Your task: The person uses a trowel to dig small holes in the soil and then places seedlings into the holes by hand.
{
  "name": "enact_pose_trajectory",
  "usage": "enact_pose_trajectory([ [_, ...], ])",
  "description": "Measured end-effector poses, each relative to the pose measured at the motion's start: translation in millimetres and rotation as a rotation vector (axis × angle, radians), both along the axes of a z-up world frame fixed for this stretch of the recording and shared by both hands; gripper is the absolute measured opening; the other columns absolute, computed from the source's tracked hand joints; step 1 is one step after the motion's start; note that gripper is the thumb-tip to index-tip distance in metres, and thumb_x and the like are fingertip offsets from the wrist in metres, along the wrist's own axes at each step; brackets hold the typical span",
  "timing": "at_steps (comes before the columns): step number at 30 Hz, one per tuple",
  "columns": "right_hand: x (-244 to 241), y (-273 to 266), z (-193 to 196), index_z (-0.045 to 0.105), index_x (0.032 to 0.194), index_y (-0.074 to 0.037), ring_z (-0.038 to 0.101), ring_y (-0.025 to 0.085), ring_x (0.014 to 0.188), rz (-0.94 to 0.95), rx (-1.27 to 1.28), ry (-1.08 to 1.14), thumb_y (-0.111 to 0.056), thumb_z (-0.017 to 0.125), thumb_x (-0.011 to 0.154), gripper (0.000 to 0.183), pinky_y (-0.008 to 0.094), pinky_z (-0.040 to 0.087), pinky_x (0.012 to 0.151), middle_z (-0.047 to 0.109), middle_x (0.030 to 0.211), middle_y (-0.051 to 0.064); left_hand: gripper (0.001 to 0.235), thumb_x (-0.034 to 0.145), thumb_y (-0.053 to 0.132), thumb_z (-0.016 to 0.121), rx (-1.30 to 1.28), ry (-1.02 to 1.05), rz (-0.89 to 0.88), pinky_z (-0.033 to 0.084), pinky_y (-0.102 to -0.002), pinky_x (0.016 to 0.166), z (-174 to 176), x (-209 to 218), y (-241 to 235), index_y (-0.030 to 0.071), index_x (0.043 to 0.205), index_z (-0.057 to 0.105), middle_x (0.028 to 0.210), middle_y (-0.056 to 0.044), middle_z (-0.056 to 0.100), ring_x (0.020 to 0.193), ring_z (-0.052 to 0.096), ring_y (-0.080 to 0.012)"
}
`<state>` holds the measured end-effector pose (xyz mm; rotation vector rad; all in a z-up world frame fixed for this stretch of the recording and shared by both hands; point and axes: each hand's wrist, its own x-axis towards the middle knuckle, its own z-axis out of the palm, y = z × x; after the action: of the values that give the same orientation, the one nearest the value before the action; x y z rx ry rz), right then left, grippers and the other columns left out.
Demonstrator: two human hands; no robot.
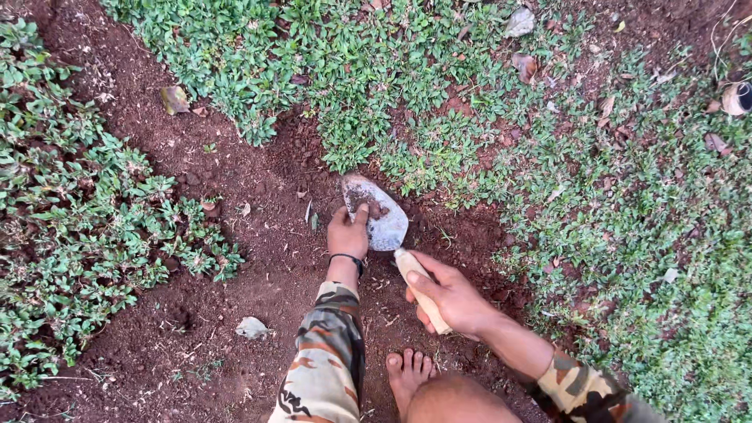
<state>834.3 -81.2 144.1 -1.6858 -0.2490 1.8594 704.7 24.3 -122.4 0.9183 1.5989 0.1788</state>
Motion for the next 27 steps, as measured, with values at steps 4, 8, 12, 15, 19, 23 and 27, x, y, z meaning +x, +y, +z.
enact_pose_trajectory([
  [4,-11.0,-6.1,-11.5,0.028,0.151,-0.004,0.056,0.017,0.044,-0.108,0.022,0.061,-0.011,0.042,0.099,0.055,0.028,0.051,0.031,0.055,0.081,0.017,0.055,0.083,0.045,0.075,0.047,0.085,0.014,0.046,-0.041,0.098,17.1,2.9,16.1,0.008,0.122,0.065,0.098,-0.009,0.067,0.109,0.063,-0.0241],
  [8,-13.3,7.6,-13.7,0.036,0.154,-0.021,0.048,0.018,0.046,-0.274,-0.136,0.123,-0.016,0.052,0.095,0.061,0.028,0.038,0.034,0.057,0.079,0.014,0.061,0.081,0.041,0.073,0.030,0.167,0.056,0.043,-0.037,0.099,30.6,13.9,33.7,0.004,0.128,0.061,0.124,-0.014,0.066,0.117,0.061,-0.0302],
  [12,11.0,13.1,-18.9,0.033,0.151,-0.006,0.055,0.016,0.045,-0.054,-0.032,-0.023,-0.012,0.047,0.099,0.054,0.028,0.050,0.032,0.058,0.083,0.018,0.030,0.081,0.047,0.073,-0.021,0.140,0.138,0.050,-0.039,0.093,-5.7,27.3,28.5,0.021,0.095,0.071,0.089,-0.005,0.070,0.104,0.067,-0.0278],
  [15,24.3,26.1,-15.4,0.037,0.149,-0.002,0.055,0.015,0.042,0.011,-0.006,-0.072,-0.010,0.049,0.098,0.053,0.027,0.047,0.030,0.060,0.078,0.018,0.028,0.080,0.039,0.076,-0.063,0.162,0.242,0.050,-0.039,0.093,-17.0,42.6,26.5,0.016,0.094,0.071,0.093,-0.010,0.070,0.109,0.065,-0.0294],
  [19,38.7,32.8,-19.3,0.038,0.148,-0.004,0.055,0.014,0.040,0.065,0.005,-0.086,-0.009,0.049,0.097,0.053,0.025,0.047,0.029,0.060,0.075,0.017,0.040,0.075,0.051,0.076,-0.117,0.277,0.242,0.051,-0.041,0.097,18.2,54.6,34.0,0.023,0.103,0.071,0.101,-0.010,0.071,0.114,0.064,-0.0280],
  [23,57.6,1.5,-56.5,0.033,0.150,-0.001,0.056,0.014,0.041,0.037,0.119,0.055,-0.007,0.046,0.097,0.054,0.025,0.049,0.030,0.060,0.075,0.016,0.039,0.080,0.044,0.074,-0.032,0.308,0.221,0.049,-0.041,0.100,55.6,55.3,34.2,0.019,0.109,0.070,0.108,-0.015,0.069,0.119,0.060,-0.0305],
  [27,48.6,2.2,-51.3,0.032,0.151,-0.005,0.057,0.013,0.040,0.038,0.116,0.037,-0.009,0.046,0.098,0.055,0.024,0.050,0.031,0.061,0.077,0.016,0.044,0.086,0.039,0.072,0.038,0.257,0.207,0.049,-0.047,0.098,46.2,51.3,35.4,0.010,0.119,0.068,0.108,-0.017,0.067,0.115,0.061,-0.0342],
])
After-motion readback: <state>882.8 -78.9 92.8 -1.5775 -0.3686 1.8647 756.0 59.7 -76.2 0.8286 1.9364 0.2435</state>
